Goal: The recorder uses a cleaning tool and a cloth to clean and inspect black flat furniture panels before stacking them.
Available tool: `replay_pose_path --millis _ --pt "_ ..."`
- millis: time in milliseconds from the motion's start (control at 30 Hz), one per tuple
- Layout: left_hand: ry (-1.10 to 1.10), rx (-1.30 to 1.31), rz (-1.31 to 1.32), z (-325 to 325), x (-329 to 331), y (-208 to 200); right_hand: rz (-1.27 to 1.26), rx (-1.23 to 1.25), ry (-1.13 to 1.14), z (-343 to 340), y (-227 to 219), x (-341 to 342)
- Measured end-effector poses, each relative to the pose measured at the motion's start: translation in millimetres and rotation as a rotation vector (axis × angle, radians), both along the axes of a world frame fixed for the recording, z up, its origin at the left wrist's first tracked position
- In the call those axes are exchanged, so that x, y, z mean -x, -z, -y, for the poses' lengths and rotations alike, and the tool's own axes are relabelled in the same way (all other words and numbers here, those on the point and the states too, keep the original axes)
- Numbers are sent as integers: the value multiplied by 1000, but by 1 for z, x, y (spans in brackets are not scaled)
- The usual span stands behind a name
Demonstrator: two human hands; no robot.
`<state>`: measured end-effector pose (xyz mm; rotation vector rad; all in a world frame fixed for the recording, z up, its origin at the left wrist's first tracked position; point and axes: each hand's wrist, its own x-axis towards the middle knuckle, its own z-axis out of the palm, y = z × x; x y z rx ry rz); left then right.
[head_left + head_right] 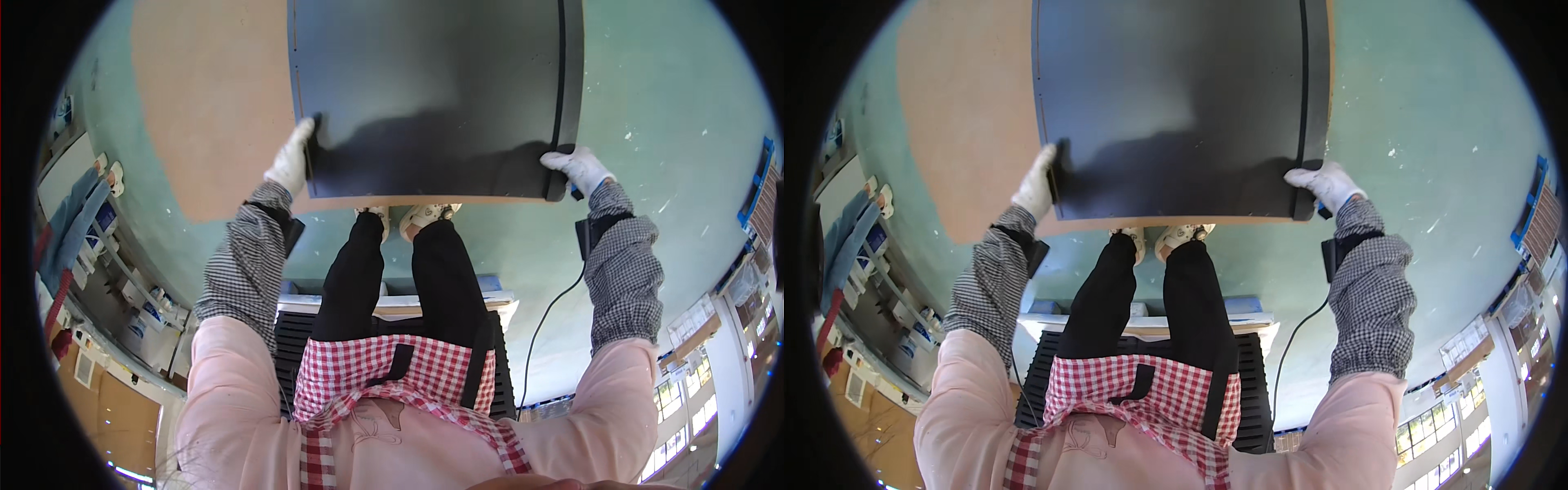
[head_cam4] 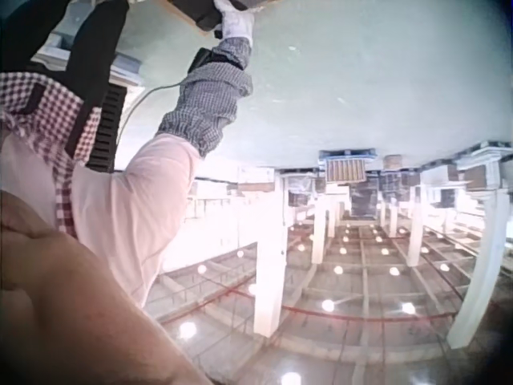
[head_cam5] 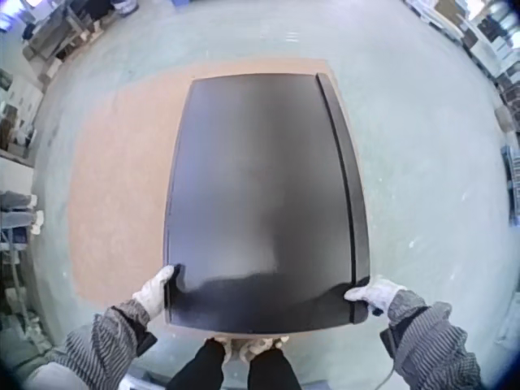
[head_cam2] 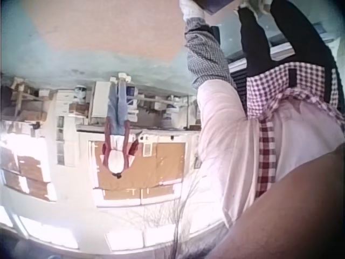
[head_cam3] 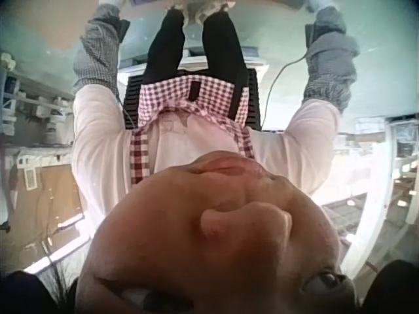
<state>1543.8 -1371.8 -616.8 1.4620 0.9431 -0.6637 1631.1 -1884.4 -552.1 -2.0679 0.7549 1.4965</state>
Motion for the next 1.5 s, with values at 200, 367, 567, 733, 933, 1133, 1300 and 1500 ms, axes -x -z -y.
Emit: replay_pose_path --millis 200,367,567,733,933,1133,1300,1500 --pt "-37 -461 -165 -22 -136 -54 199 -81 4 -13 -43 32" --pt "-24 -599 -201 -14 -110 -152 368 -316 -7 -27 -134 47" --pt "-76 -594 -166 -21 -38 -312 340 -262 -123 -44 -289 77" --pt "-404 -466 78 -40 41 -423 497 -325 -262 -61 -406 88" --pt "-865 -441 250 -78 155 -515 747 -343 -449 -114 -490 106" --pt "-1012 -675 499 -90 316 -582 847 -823 -339 -127 -481 160" --pt "-1146 -849 601 -85 499 -627 1034 -980 -557 -166 -537 250" --pt "-1278 -816 653 -32 725 -729 1057 -1004 -660 -171 -614 403"
